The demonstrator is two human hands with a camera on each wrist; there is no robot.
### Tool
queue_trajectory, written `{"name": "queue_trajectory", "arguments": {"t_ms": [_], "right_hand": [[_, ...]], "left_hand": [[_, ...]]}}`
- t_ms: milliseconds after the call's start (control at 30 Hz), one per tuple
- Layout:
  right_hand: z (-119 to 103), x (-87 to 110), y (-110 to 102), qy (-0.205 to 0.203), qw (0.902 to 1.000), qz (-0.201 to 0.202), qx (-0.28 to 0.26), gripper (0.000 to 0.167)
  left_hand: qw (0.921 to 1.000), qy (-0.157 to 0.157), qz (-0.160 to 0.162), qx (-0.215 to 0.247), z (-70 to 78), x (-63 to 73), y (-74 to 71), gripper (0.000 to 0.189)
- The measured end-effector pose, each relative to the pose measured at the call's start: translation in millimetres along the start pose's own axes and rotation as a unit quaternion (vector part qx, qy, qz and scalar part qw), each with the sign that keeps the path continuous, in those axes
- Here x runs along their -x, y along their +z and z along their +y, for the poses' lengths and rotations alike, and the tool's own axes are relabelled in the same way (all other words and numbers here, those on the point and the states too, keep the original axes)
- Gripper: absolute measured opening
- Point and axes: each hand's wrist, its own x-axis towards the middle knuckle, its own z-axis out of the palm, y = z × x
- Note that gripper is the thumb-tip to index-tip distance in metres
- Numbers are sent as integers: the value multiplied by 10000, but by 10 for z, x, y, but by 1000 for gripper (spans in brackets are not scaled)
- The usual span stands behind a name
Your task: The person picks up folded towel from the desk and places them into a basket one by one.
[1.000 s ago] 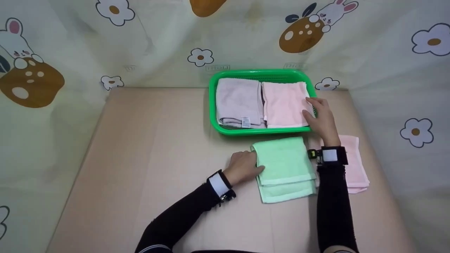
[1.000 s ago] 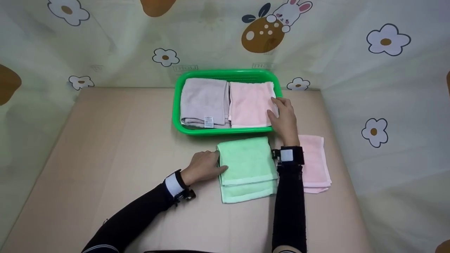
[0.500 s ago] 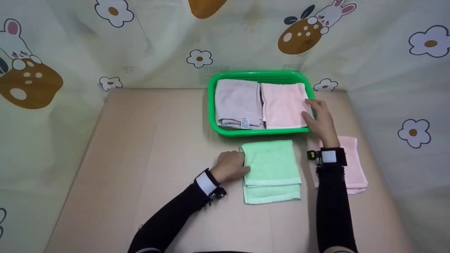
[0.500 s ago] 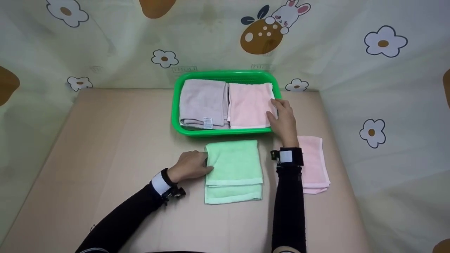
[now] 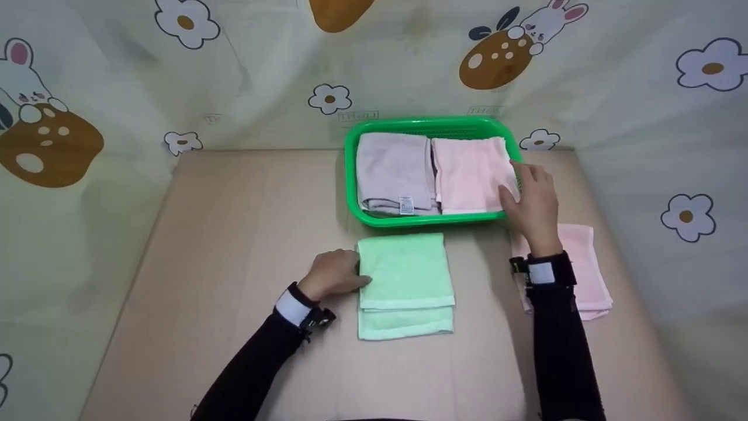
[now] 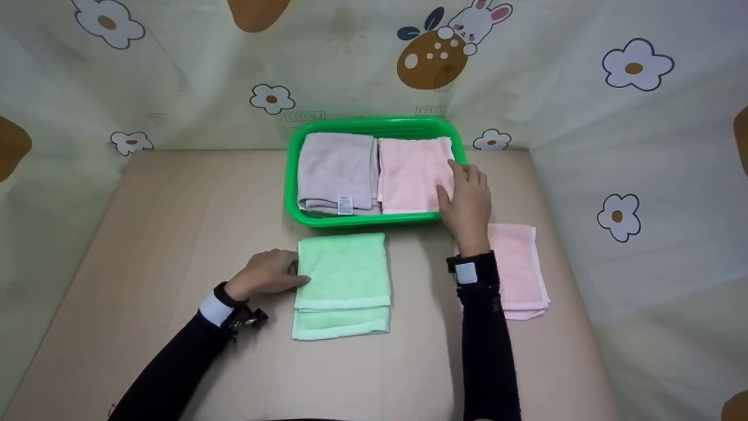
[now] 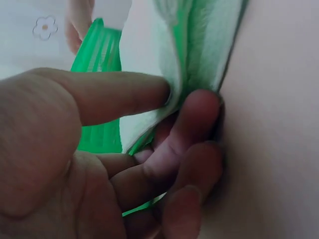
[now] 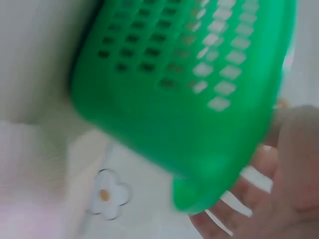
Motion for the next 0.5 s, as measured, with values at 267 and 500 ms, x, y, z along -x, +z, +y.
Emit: {"name": "queue_trajectory", "arguments": {"t_ms": [267, 500], "right_hand": [[-749, 464, 33, -671, 9934, -924, -108, 38], [-804, 738, 427, -786, 9474, -3035, 649, 58]], "left_hand": [[9998, -193, -27, 21, -76, 63, -65, 50], [9971, -395, 429, -490, 19, 74, 14, 67]]}}
